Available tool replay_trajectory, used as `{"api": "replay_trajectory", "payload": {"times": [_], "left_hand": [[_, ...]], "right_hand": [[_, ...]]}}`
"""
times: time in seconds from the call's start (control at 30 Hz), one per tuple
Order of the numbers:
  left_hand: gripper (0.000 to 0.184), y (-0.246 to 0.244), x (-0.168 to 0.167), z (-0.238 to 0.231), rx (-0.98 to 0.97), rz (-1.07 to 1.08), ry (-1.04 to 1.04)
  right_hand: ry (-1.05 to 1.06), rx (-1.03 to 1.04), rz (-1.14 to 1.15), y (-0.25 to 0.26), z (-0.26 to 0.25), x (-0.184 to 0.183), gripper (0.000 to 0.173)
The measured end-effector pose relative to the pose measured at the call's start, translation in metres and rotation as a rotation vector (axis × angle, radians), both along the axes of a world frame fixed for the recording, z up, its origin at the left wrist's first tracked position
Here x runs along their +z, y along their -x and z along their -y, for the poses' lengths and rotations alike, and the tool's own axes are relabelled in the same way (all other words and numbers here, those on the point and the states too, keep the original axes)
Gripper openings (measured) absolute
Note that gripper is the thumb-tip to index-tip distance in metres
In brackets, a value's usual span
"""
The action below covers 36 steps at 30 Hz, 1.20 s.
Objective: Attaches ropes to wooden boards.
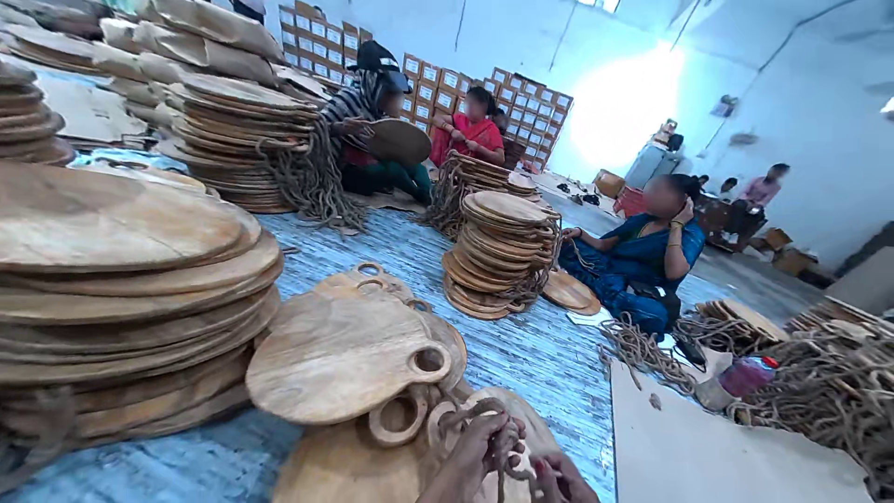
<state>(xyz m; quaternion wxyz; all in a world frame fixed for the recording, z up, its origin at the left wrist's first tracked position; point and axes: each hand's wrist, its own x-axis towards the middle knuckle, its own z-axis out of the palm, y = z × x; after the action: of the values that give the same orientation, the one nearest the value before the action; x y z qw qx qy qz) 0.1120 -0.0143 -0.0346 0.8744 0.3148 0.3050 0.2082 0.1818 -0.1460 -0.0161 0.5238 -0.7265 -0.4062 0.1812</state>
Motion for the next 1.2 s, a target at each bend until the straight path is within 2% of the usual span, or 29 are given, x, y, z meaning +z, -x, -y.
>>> {"api": "replay_trajectory", "payload": {"times": [0.1,0.2,0.27,0.37,0.43,0.53,0.67,0.8,0.97,1.03,1.2], "left_hand": [[0.033,0.002,0.002,0.004,-0.032,-0.041,-0.058],[0.029,0.006,0.003,0.003,-0.04,-0.041,-0.079],[0.032,0.007,0.002,0.001,-0.048,-0.011,-0.049],[0.038,0.008,0.003,0.001,-0.051,0.024,-0.007],[0.034,0.008,0.008,0.006,-0.04,0.006,0.006],[0.029,0.008,0.007,0.012,-0.029,-0.007,0.021],[0.014,0.006,-0.006,0.016,-0.037,0.006,0.057],[0.025,0.007,-0.014,0.014,0.014,-0.014,0.087],[0.029,0.005,-0.021,0.025,0.041,-0.074,0.105],[0.031,0.003,-0.026,0.03,0.045,-0.098,0.126],[0.026,0.002,-0.04,0.04,0.039,-0.162,0.193]], "right_hand": [[-0.017,-0.025,0.152,-0.001,-0.016,0.0,0.024],[-0.029,-0.071,0.135,0.0,-0.027,-0.002,0.025],[0.021,-0.078,0.099,-0.004,-0.032,-0.002,0.029],[0.154,-0.031,-0.109,-0.015,-0.042,0.002,0.035],[0.273,0.086,-0.321,-0.024,-0.053,0.001,0.046],[0.315,0.269,-0.635,-0.04,-0.067,-0.01,0.048],[0.313,0.362,-0.592,-0.048,-0.078,-0.018,0.037],[0.299,0.218,-0.609,-0.037,-0.087,-0.018,0.039],[0.18,-0.013,-1.054,-0.034,-0.105,-0.032,0.034],[0.161,-0.053,-1.161,-0.038,-0.109,-0.041,0.034],[0.249,-0.078,-1.199,-0.046,-0.109,-0.063,0.036]]}}
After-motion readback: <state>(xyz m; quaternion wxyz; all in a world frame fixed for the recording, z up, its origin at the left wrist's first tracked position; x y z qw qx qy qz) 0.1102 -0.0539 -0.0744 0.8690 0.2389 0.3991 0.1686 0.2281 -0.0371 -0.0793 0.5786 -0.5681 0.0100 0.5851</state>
